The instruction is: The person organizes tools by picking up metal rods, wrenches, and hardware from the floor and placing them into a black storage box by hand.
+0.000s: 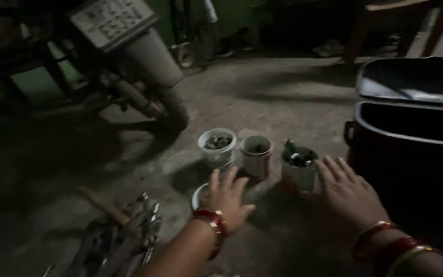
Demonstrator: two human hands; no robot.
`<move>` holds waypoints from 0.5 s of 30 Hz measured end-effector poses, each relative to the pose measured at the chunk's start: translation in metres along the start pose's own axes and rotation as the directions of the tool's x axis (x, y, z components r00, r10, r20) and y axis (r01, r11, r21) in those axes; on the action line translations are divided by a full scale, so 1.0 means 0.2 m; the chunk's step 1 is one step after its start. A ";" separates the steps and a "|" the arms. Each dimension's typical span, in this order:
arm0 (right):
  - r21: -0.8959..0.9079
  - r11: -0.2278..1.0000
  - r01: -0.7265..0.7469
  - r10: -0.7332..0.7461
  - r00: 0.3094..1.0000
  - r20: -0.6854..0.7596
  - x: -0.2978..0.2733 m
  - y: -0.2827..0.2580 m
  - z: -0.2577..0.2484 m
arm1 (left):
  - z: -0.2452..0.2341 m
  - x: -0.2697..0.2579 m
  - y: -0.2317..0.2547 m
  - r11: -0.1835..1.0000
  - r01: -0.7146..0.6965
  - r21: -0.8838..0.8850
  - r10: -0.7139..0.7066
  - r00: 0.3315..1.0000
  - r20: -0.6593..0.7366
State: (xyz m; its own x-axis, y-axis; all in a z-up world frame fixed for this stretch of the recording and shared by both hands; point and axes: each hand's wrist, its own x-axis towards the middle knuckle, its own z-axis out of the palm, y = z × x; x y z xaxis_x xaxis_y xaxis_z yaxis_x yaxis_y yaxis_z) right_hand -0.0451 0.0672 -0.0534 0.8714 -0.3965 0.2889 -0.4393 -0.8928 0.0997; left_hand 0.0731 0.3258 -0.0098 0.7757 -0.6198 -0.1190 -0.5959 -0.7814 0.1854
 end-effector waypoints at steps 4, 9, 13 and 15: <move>0.083 0.984 0.160 -0.157 0.987 -0.037 -0.04 -0.41 -0.12 | 0.13 -0.06 -0.62 0.951 -0.032 0.307 0.057 0.996 -0.074; 0.412 0.892 0.188 -0.176 0.982 -0.069 -0.10 -0.94 -0.32 | 0.11 -0.22 -1.15 0.962 0.241 0.131 -0.242 0.970 -0.013; 0.794 0.607 -0.043 -0.133 0.979 0.155 -0.12 -1.36 -0.34 | 0.14 -0.36 -1.40 0.935 0.342 -0.094 -0.344 0.939 -0.004; 0.845 0.520 -0.127 -0.126 0.967 0.223 -0.15 -1.54 -0.29 | 0.24 -0.41 -1.47 0.883 0.409 -0.231 -0.410 0.911 0.047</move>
State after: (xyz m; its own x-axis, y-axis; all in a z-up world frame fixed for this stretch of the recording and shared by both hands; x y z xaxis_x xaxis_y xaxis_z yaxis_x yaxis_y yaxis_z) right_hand 0.0511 0.3664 -0.0370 0.9463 -0.3186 0.0548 -0.1545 -0.5946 -0.7891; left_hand 0.1749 0.6040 -0.1007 0.9412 -0.2474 -0.2299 -0.1604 -0.9264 0.3406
